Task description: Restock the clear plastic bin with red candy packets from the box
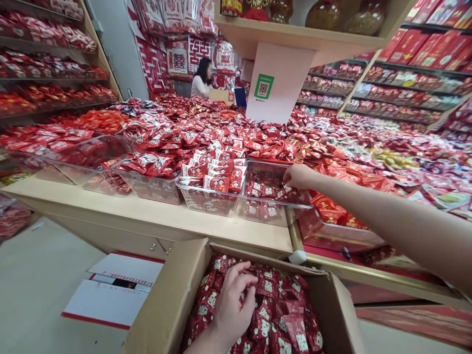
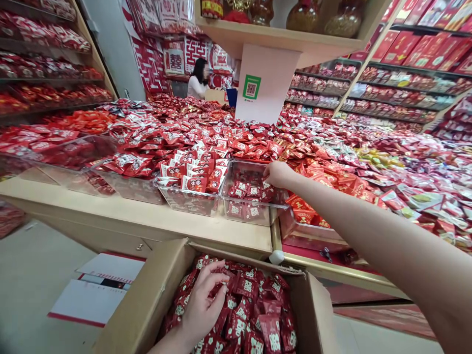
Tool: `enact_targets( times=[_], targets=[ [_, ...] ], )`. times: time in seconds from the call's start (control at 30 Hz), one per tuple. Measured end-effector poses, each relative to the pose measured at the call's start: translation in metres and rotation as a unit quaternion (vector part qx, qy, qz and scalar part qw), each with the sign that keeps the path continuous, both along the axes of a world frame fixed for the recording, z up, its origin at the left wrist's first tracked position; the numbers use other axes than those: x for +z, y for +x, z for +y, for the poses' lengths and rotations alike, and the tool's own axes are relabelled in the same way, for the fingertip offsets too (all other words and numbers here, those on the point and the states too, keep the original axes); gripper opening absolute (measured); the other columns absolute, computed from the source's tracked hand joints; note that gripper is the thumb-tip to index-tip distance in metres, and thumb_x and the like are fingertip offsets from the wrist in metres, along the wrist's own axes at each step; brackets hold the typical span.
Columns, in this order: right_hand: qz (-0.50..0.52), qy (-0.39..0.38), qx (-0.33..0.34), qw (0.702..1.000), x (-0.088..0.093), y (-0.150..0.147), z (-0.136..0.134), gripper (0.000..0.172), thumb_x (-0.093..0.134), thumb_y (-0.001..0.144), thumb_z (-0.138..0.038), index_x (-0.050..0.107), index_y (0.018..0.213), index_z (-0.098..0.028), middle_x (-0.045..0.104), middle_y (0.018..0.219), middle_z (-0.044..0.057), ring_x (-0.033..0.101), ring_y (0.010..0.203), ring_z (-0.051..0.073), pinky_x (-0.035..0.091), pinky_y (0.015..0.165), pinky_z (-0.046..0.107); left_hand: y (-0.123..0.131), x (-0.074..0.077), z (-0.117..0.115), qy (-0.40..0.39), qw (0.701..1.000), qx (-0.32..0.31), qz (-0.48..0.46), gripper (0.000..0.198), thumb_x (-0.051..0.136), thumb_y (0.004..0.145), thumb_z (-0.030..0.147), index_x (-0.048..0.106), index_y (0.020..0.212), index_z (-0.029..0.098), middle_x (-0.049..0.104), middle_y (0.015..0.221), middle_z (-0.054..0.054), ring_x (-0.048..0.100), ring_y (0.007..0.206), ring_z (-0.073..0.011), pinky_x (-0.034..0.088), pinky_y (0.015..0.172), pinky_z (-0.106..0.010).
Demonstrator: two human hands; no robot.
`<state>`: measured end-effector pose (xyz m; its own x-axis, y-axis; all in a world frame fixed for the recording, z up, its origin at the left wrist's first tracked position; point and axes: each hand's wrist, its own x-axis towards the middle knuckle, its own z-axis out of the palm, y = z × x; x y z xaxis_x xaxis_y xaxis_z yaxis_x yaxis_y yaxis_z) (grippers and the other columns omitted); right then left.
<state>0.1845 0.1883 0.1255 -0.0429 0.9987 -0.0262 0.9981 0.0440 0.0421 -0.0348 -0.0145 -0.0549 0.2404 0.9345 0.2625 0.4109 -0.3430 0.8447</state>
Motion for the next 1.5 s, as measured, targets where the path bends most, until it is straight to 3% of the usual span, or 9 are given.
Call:
enact_targets(
  times=[0.17, 0.3, 0.43, 0.57, 0.7, 0.87, 1.03, 1.27, 1.5],
  targets=[
    [-0.172, -0.102, 0.036, 0.979, -0.021, -0.014, 0.024, 0.024, 0.057, 0.062, -0.01, 0.068, 0.083, -0.013, 0.066, 0.083, 0.01, 0.059, 0.078, 0.022, 0.043, 0.065, 0.026, -0.003, -0.003, -0.002, -0.038, 0.998, -0.024, -0.047, 0.02, 0.044, 0.076, 0.013, 0.058, 0.088, 0.022, 0.05, 0.111, -0.008, 0.046, 0.106, -0.0218, 0.038, 0.09, -0.04],
    [-0.018, -0.021, 0.026, 0.999, -0.002, -0.021, 0.013, 0.02, 0.059, 0.065, -0.018, 0.068, 0.082, -0.014, 0.066, 0.074, 0.006, 0.06, 0.071, 0.019, 0.044, 0.063, 0.025, -0.002, 0.002, -0.001, -0.139, 0.977, -0.049, -0.153, 0.019, 0.048, 0.076, 0.015, 0.059, 0.09, 0.022, 0.055, 0.104, -0.008, 0.051, 0.099, -0.0213, 0.041, 0.086, -0.038],
    [0.302, 0.069, 0.064, 0.949, 0.013, -0.048, -0.045, 0.023, 0.058, 0.068, -0.03, 0.066, 0.086, -0.018, 0.065, 0.067, 0.002, 0.058, 0.059, 0.015, 0.046, 0.056, 0.026, 0.003, 0.039, 0.006, -0.322, 0.851, -0.113, -0.399, 0.039, 0.055, 0.075, 0.026, 0.044, 0.112, 0.028, 0.051, 0.113, -0.008, 0.056, 0.092, -0.0203, 0.045, 0.079, -0.037],
    [0.435, 0.052, 0.137, 0.888, -0.014, -0.075, -0.117, 0.016, 0.057, 0.07, -0.032, 0.065, 0.078, -0.021, 0.064, 0.068, 0.002, 0.057, 0.058, 0.014, 0.047, 0.055, 0.027, 0.006, 0.075, 0.015, -0.351, 0.745, -0.124, -0.553, 0.043, 0.055, 0.074, 0.039, 0.04, 0.114, 0.03, 0.045, 0.122, -0.006, 0.053, 0.101, -0.0228, 0.045, 0.08, -0.036],
    [0.368, 0.022, 0.244, 0.897, -0.038, -0.071, -0.149, 0.013, 0.052, 0.074, -0.025, 0.062, 0.081, -0.02, 0.062, 0.085, 0.006, 0.057, 0.078, 0.016, 0.046, 0.069, 0.029, 0.003, 0.07, 0.018, -0.324, 0.814, -0.043, -0.48, 0.025, 0.051, 0.079, 0.029, 0.044, 0.103, 0.025, 0.058, 0.099, -0.002, 0.059, 0.083, -0.0146, 0.047, 0.068, -0.026],
    [0.272, -0.058, 0.336, 0.9, -0.033, -0.061, -0.158, 0.022, 0.055, 0.072, -0.021, 0.059, 0.093, -0.02, 0.061, 0.09, 0.007, 0.055, 0.084, 0.018, 0.043, 0.073, 0.028, 0.0, 0.062, 0.014, -0.253, 0.914, -0.084, -0.306, 0.029, 0.056, 0.076, 0.024, 0.041, 0.101, 0.022, 0.059, 0.093, -0.003, 0.057, 0.084, -0.0151, 0.045, 0.074, -0.028],
    [0.21, -0.112, 0.317, 0.918, -0.008, -0.065, -0.158, 0.015, 0.056, 0.069, -0.023, 0.058, 0.083, -0.018, 0.061, 0.071, 0.003, 0.054, 0.062, 0.014, 0.041, 0.055, 0.023, 0.003, 0.078, 0.014, -0.223, 0.915, -0.108, -0.319, 0.043, 0.057, 0.075, 0.022, 0.031, 0.108, 0.025, 0.057, 0.094, -0.003, 0.055, 0.087, -0.0155, 0.045, 0.071, -0.028],
    [0.094, 0.075, 0.066, 0.991, 0.038, -0.029, -0.047, 0.039, 0.05, 0.073, -0.031, 0.047, 0.108, -0.015, 0.06, 0.084, 0.008, 0.055, 0.074, 0.018, 0.041, 0.063, 0.027, -0.006, 0.05, 0.021, -0.214, 0.935, -0.02, -0.281, 0.032, 0.05, 0.078, 0.023, 0.039, 0.107, 0.021, 0.059, 0.088, -0.004, 0.055, 0.079, -0.0139, 0.043, 0.075, -0.03],
    [-0.065, -0.247, -0.046, 0.966, -0.042, -0.021, 0.031, 0.025, 0.055, 0.065, -0.017, 0.06, 0.085, -0.004, 0.063, 0.072, 0.016, 0.058, 0.053, 0.022, 0.045, 0.049, 0.034, -0.006, 0.022, 0.002, -0.279, 0.935, -0.041, -0.215, 0.022, 0.048, 0.078, 0.022, 0.047, 0.1, 0.021, 0.059, 0.085, -0.002, 0.054, 0.078, -0.0139, 0.041, 0.073, -0.026]
  ],
)
